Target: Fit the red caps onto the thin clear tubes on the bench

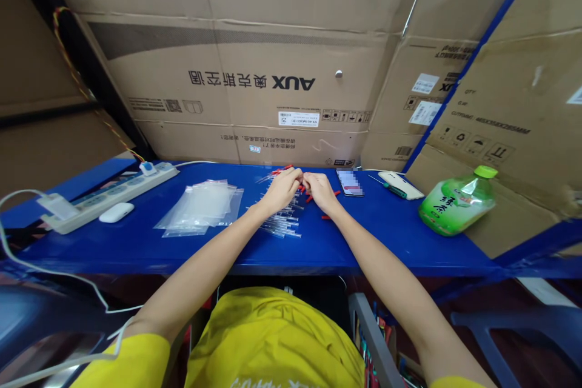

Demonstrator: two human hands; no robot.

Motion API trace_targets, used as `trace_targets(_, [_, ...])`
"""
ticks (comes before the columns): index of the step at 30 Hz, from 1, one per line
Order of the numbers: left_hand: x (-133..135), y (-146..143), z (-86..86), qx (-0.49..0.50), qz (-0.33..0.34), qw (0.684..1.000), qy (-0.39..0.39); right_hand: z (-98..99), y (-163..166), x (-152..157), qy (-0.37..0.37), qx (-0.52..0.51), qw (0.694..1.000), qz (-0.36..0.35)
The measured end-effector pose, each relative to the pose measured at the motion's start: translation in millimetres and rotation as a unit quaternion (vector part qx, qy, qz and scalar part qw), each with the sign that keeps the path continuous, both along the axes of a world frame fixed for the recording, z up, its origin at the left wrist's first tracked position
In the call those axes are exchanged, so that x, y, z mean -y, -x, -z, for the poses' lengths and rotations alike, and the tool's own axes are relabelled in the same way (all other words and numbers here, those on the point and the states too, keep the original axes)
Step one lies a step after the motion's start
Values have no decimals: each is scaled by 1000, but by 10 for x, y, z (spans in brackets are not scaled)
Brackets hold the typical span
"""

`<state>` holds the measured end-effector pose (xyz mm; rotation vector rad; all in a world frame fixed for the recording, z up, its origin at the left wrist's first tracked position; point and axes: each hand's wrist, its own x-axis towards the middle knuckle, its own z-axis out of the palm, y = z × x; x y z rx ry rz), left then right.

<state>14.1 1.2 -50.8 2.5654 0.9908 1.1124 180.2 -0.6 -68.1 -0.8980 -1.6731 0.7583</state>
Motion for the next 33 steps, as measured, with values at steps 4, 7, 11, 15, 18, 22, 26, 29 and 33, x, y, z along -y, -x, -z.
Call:
trace_targets(4, [-3, 11, -12, 36, 27, 999, 17, 4, -10, -16, 29, -26, 999, -14])
trace_targets(7, [-12, 59, -24, 37, 59, 997, 30, -8, -20, -14, 21, -35, 999, -1])
trace_targets(11, [-2, 98, -45, 19, 53, 998, 41, -51, -44, 10, 16, -23, 999, 23])
trace_targets(15, [9, 95, -46, -12, 50, 998, 46, -86, -58, 47, -19, 13, 999, 38])
trace_targets(18, [-2, 89, -35, -18, 55, 997, 41, -91, -50, 70, -56, 36, 997, 36])
trace_targets(22, [-18, 59, -33, 2, 50, 998, 36, -70, -34, 73, -57, 34, 998, 19])
trace_targets(26, [-12, 17, -42, 31, 44, 998, 45, -23, -24, 41, -26, 15, 1000, 7])
trace_targets(29, [-13, 3, -34, 52, 53, 995, 64, 22, -9, 8, -2, 1, 1000, -5])
trace_targets(33, [-19, 8, -19, 66, 59, 992, 85, 72, 9, -30, 16, -29, 999, -21])
